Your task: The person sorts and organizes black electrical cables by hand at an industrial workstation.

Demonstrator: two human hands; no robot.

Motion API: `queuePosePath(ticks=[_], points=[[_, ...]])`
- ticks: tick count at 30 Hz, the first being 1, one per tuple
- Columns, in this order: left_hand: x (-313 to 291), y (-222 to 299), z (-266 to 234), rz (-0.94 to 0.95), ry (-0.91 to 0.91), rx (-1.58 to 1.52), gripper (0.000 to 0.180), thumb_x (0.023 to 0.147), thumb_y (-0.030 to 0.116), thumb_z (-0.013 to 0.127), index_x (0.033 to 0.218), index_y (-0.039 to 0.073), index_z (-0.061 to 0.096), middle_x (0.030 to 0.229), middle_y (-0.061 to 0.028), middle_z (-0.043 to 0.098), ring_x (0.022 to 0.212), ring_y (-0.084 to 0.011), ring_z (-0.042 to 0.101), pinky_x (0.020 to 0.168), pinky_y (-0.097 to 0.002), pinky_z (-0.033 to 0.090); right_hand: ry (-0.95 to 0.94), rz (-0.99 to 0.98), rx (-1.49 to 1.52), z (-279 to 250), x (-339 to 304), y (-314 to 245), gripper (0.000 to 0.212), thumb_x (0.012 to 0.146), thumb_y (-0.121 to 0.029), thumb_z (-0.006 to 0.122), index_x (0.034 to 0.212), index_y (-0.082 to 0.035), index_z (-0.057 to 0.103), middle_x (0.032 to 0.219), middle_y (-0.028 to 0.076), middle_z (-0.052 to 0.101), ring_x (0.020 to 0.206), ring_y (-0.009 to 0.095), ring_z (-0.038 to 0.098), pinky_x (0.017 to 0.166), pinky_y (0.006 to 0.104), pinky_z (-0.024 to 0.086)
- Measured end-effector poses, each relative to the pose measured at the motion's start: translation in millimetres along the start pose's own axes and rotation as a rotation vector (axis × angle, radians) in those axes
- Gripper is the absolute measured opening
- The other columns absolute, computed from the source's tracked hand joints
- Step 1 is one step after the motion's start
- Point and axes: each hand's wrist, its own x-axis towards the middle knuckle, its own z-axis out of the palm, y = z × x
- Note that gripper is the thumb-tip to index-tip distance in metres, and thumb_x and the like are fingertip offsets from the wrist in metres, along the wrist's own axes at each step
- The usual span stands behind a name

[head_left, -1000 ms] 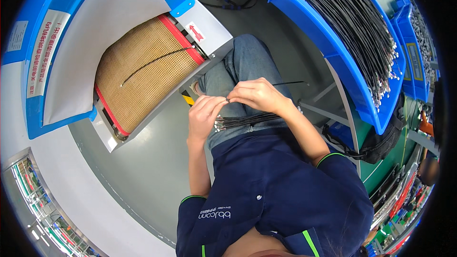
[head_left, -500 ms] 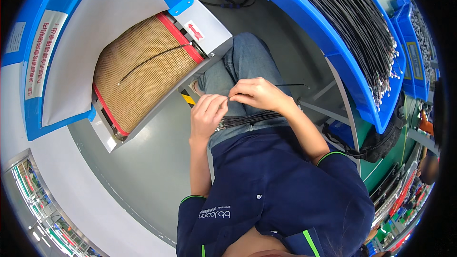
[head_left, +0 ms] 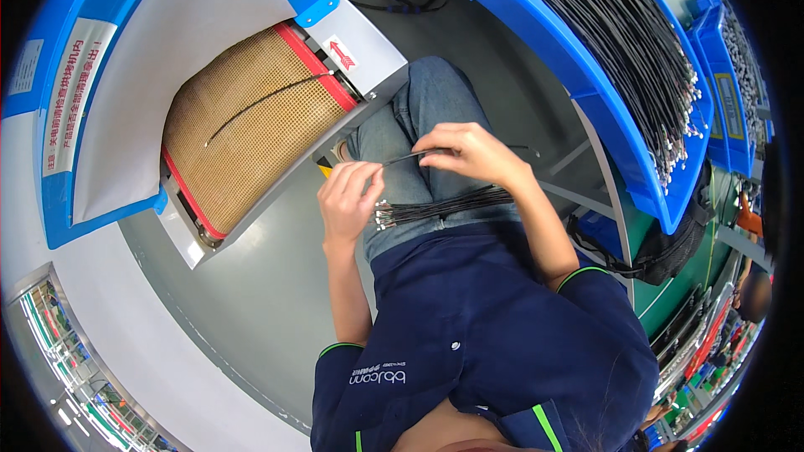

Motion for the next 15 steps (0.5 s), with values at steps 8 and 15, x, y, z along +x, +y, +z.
queuePosePath(ticks=[8, 15], points=[[-6, -9, -8, -0.091, 0.034, 0.069, 0.019, 0.067, -0.001, 0.074, 0.082, 0.006, 0.066, 0.078, -0.0034, 0.066, 0.073, -0.0201, 0.063, 0.062, -0.0312, 0.05, 0.04, 0.063, 0.002, -5, -3, 4, 0.017, 0.082, -0.014, 0.069, 0.095, -0.004, 0.067, 0.083, 0.009, 0.065, 0.076, 0.025, 0.063, 0.066, 0.034, 0.051], [-25, -34, -40, -0.16, 0.096, 0.201, 0.017, 0.07, -0.003, 0.072, 0.084, 0.004, 0.066, 0.081, -0.006, 0.066, 0.073, -0.0206, 0.061, 0.063, -0.0303, 0.049, 0.164, -0.067, -0.408, -26, -7, 13, 0.01, 0.077, -0.01, 0.071, 0.085, -0.005, 0.069, 0.078, 0.006, 0.065, 0.074, 0.024, 0.062, 0.067, 0.0335, 0.051]])
